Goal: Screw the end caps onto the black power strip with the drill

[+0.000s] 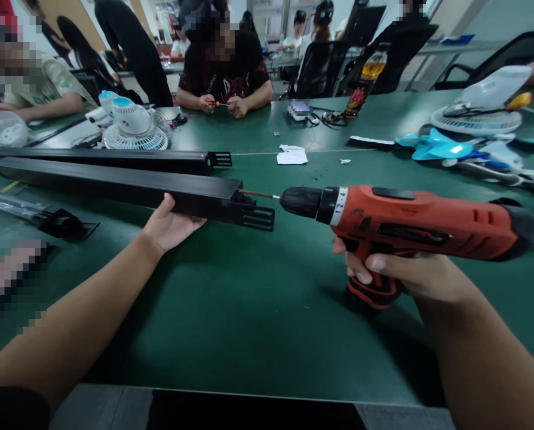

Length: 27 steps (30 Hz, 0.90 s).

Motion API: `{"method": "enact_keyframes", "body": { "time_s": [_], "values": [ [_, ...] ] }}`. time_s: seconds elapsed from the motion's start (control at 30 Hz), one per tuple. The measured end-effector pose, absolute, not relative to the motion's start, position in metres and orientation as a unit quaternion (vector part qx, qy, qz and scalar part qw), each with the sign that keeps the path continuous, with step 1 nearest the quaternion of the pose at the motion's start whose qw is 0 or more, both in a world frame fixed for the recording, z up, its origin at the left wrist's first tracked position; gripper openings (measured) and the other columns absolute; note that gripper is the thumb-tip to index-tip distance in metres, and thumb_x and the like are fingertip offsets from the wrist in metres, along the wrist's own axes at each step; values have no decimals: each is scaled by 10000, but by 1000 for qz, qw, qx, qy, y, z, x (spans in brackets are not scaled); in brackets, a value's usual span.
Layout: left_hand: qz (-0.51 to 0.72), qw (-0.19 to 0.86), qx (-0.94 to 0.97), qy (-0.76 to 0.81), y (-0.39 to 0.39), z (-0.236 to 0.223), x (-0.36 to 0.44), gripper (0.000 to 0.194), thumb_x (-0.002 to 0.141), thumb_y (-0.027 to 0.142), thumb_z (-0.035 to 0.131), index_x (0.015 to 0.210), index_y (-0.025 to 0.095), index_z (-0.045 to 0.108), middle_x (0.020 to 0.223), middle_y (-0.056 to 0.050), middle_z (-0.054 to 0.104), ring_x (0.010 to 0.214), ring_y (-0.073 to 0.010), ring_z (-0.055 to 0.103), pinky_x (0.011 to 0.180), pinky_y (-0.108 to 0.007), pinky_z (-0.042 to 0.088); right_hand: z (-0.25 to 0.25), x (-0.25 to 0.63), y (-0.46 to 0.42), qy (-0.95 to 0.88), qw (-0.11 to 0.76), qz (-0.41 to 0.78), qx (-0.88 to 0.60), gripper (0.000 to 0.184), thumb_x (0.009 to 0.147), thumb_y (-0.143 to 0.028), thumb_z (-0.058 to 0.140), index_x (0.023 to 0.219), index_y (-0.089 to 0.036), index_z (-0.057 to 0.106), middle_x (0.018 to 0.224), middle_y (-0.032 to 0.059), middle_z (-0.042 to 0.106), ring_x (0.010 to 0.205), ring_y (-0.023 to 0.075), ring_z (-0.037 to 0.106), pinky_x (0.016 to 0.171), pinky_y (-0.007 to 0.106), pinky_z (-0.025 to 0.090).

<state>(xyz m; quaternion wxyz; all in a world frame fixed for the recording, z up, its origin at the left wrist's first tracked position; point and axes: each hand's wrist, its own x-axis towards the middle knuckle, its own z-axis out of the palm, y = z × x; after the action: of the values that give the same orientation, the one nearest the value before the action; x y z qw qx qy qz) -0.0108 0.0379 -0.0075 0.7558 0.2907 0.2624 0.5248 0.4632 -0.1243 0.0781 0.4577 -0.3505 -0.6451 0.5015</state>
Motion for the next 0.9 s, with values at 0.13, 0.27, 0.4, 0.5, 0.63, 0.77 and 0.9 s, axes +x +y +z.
{"method": "enact_keyframes", "body": {
  "time_s": [0.13,0.27,0.4,0.5,0.63,0.77,0.9],
  "values": [
    [526,752,298,263,36,-6,-9,425,1065,589,984,1327,271,879,1298,-116,945,1206,-318,908,1011,-402,743,79,461,-125,-637,465,508,-346,344,1007,-526,1088,1239,-285,1010,1054,80,878,503,138,699,443,273,623],
    [525,753,303,254,36,-5,-9,427,1046,566,1005,1327,271,879,1313,-113,948,1181,-307,910,1000,-392,751,80,460,-125,-630,472,512,-344,352,1006,-516,1093,1268,-297,1007,1064,71,868,501,133,687,444,282,629],
    [527,751,306,256,37,-7,-11,432,1061,570,990,1341,264,868,1276,-125,944,1181,-316,911,1008,-396,747,78,462,-126,-631,469,514,-342,346,1008,-519,1089,1257,-293,1006,1073,71,869,505,138,686,438,287,624],
    [524,751,307,260,37,-8,-12,441,1065,576,983,1364,276,862,1283,-118,940,1234,-326,902,1040,-409,737,76,462,-126,-625,477,512,-347,373,998,-540,1096,1247,-279,999,1071,83,877,494,140,667,435,300,628],
    [525,748,305,266,37,-7,-11,459,1064,579,981,1389,279,860,1322,-118,936,1284,-330,888,1075,-416,727,78,461,-126,-629,473,511,-347,362,995,-555,1097,1220,-292,992,1062,79,881,487,133,645,422,291,608],
    [534,741,302,273,37,-7,-10,439,1046,582,997,1330,272,874,1266,-117,938,1206,-321,892,1026,-409,736,80,462,-125,-645,449,511,-348,332,1018,-541,1072,1226,-294,992,920,62,860,494,156,659,434,291,607],
    [526,748,296,275,37,-6,-10,448,1048,611,986,1346,294,878,1291,-105,941,1260,-330,890,1051,-425,736,77,466,-124,-651,452,509,-336,351,1030,-534,1051,1260,-276,993,876,58,844,501,164,668,434,281,597]
  ]
}}
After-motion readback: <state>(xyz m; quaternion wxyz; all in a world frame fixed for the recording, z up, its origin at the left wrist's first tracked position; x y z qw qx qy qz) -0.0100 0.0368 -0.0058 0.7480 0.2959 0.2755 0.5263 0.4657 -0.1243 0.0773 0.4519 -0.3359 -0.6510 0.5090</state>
